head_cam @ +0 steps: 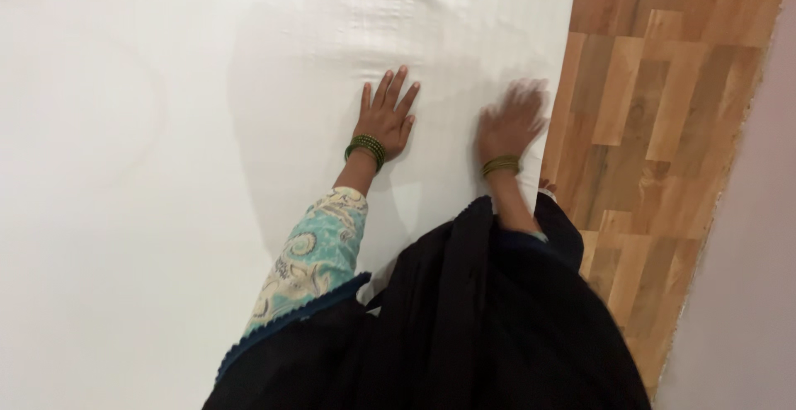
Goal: The person smoothes out a white bedsheet on a mattress by hand.
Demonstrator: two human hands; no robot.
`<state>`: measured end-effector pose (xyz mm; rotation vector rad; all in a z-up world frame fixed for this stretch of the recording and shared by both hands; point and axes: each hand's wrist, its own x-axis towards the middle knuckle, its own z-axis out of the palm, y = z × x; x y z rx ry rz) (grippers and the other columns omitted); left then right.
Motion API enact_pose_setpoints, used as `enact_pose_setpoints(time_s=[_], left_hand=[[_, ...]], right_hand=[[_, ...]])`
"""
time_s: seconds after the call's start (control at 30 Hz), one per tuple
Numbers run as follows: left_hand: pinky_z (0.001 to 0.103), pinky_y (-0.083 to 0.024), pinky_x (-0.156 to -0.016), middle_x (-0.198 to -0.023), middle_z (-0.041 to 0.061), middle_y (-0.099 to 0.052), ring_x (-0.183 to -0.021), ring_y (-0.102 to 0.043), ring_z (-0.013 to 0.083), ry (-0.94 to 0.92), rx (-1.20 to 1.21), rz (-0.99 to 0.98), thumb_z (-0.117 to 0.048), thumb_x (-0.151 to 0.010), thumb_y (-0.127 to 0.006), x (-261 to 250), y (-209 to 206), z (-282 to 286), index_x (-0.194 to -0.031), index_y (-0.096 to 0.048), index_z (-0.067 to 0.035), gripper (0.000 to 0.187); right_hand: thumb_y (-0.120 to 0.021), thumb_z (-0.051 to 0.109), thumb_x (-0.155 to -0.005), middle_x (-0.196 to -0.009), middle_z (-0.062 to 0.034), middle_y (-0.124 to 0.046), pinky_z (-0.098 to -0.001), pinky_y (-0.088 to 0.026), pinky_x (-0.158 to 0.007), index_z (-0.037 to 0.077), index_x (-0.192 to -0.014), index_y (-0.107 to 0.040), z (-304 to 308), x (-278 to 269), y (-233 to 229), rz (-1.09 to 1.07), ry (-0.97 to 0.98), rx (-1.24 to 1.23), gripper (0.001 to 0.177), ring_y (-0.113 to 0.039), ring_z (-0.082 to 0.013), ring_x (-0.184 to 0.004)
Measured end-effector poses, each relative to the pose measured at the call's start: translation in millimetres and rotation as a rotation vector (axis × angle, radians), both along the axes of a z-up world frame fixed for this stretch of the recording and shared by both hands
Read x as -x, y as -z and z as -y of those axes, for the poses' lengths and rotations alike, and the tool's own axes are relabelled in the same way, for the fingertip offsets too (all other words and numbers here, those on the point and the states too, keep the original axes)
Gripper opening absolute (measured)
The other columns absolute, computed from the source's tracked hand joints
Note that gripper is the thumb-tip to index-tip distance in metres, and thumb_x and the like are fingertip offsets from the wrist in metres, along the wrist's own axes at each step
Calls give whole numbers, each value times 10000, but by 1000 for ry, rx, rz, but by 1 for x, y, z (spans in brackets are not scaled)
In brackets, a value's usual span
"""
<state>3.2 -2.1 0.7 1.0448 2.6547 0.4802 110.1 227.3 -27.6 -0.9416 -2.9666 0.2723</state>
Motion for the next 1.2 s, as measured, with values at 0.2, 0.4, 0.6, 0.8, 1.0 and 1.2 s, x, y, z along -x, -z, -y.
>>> enact_pose_setpoints(time_s=[0.2, 0.4, 0.6, 0.8, 1.0, 1.2], left_hand=[[607, -91, -1249, -1724, 62, -96, -1582, -88, 282, -13, -15, -72, -315, -1060, -444, -2, 11, 1, -1623, -324, -209, 585], [615, -77, -1229, -1700, 96, -122, -1558, -113, 297, -259, 22, -30, -371, -1051, -442, -22, 19, 19, -1586, -328, -195, 575], [720, 76, -1171, -1724, 85, -175, -1585, -79, 293, -695, 96, -133, -320, -1076, -396, -23, 56, 237, -1621, -320, -208, 562], [710, -93, -1188, -1724, 165, -71, -1572, -70, 400, -1104, 172, 13, -419, -1074, -446, -44, 38, 336, -1626, -298, -129, 641], [736, -78, -1184, -1701, 239, -14, -1557, -22, 451, -832, 109, -17, -540, -1020, -540, -20, 32, 235, -1638, -292, -124, 785], [743, -64, -1183, -1687, 222, 5, -1554, -7, 449, -602, 68, 28, -569, -1002, -507, 13, 29, 89, -1647, -236, -156, 813]], right_hand=[[-494, 498, -982, -1679, -178, -135, -671, -150, -1175, 204, -1535, -375, 126, -71, -22, 212, -765, 275, 638, -166, -356, -1529], [-456, 478, -1004, -1702, -102, -107, -635, -155, -1185, 173, -1609, -272, 62, -113, -25, 312, -479, 96, 702, -139, -349, -1544], [-445, 440, -1022, -1709, -156, -96, -626, -153, -1202, 139, -1624, -265, 33, -139, -13, 158, -289, 135, 697, -118, -386, -1550], [-486, 485, -986, -1703, -152, -81, -612, -125, -1217, 147, -1619, -241, 114, -105, -33, 317, -715, 145, 758, -84, -362, -1561], [-392, 545, -1008, -1712, -38, -61, -631, -65, -1221, 308, -1611, -240, 158, -92, -43, 465, -1055, 196, 666, -73, -307, -1566], [-380, 582, -1038, -1724, -98, -62, -639, -55, -1225, 250, -1634, -246, 91, -82, -15, 195, -628, 80, 695, -73, -367, -1572]])
